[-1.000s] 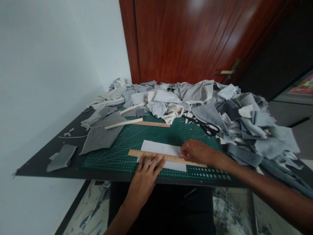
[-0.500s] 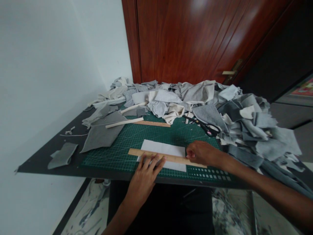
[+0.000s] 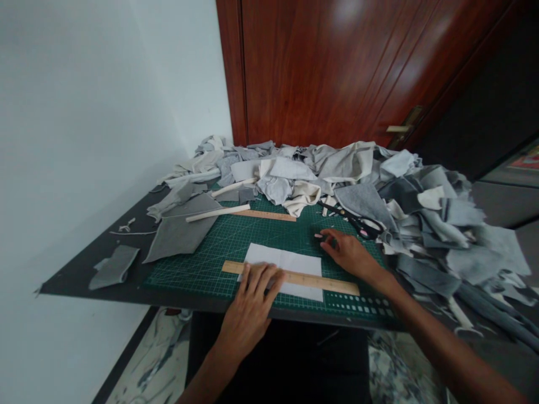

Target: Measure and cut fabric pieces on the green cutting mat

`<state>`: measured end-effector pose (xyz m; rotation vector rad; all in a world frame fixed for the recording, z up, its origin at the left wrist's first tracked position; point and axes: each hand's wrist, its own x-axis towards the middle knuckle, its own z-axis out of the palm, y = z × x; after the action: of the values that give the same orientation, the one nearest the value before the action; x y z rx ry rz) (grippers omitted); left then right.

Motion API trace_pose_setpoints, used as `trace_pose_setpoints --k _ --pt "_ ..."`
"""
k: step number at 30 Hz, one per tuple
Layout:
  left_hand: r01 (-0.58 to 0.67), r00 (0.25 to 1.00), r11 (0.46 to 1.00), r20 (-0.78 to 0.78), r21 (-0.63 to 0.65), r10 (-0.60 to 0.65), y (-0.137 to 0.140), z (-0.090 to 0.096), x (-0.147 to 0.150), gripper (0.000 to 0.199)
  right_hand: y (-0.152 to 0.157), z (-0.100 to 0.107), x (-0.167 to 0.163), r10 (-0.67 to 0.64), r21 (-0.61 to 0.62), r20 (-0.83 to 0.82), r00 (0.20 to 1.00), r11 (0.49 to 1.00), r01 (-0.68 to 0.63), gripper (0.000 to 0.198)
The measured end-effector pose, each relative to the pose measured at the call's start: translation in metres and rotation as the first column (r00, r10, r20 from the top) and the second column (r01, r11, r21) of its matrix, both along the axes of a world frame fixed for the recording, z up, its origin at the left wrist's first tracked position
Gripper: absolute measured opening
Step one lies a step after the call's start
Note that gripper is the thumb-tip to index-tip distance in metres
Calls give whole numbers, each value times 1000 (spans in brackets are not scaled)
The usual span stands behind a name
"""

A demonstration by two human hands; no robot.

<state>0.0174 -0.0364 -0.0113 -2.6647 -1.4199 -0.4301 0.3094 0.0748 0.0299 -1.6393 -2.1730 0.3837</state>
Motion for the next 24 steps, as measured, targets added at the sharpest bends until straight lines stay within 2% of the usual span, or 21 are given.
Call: trace_pose_setpoints --k 2,5,9,12,15,18,21,24 --pt "-4 1000 1000 -16 -3 4 -1 1 -1 84 -19 -9 0 14 79 -34 999 997 -12 41" --pt "-7 1000 1000 -24 -2 7 -3 0 -2 86 -58 -14 1 125 112 -65 990 987 -117 40" --pt "-20 1000 1000 -4 1 20 -3 -3 -4 88 -109 -19 0 197 106 -45 979 976 -191 45" --pt "-28 999 1000 41 1 28 -3 -5 -6 92 -133 -27 -2 200 89 11 980 976 -201 49" --pt "-6 992 1000 127 -4 6 -4 -4 -11 95 -142 -30 -5 197 55 1 980 979 -197 38" --pt "0 980 1000 199 -6 2 -7 -1 -20 81 -143 -26 -6 223 3 -48 974 975 -223 29" --pt "-63 969 998 242 20 57 -10 0 -28 67 -141 -20 -3 204 -42 -114 972 977 -210 29" --pt "-155 948 986 290 66 129 -11 -3 -34 66 -136 -12 4 152 -70 -158 976 984 -164 21"
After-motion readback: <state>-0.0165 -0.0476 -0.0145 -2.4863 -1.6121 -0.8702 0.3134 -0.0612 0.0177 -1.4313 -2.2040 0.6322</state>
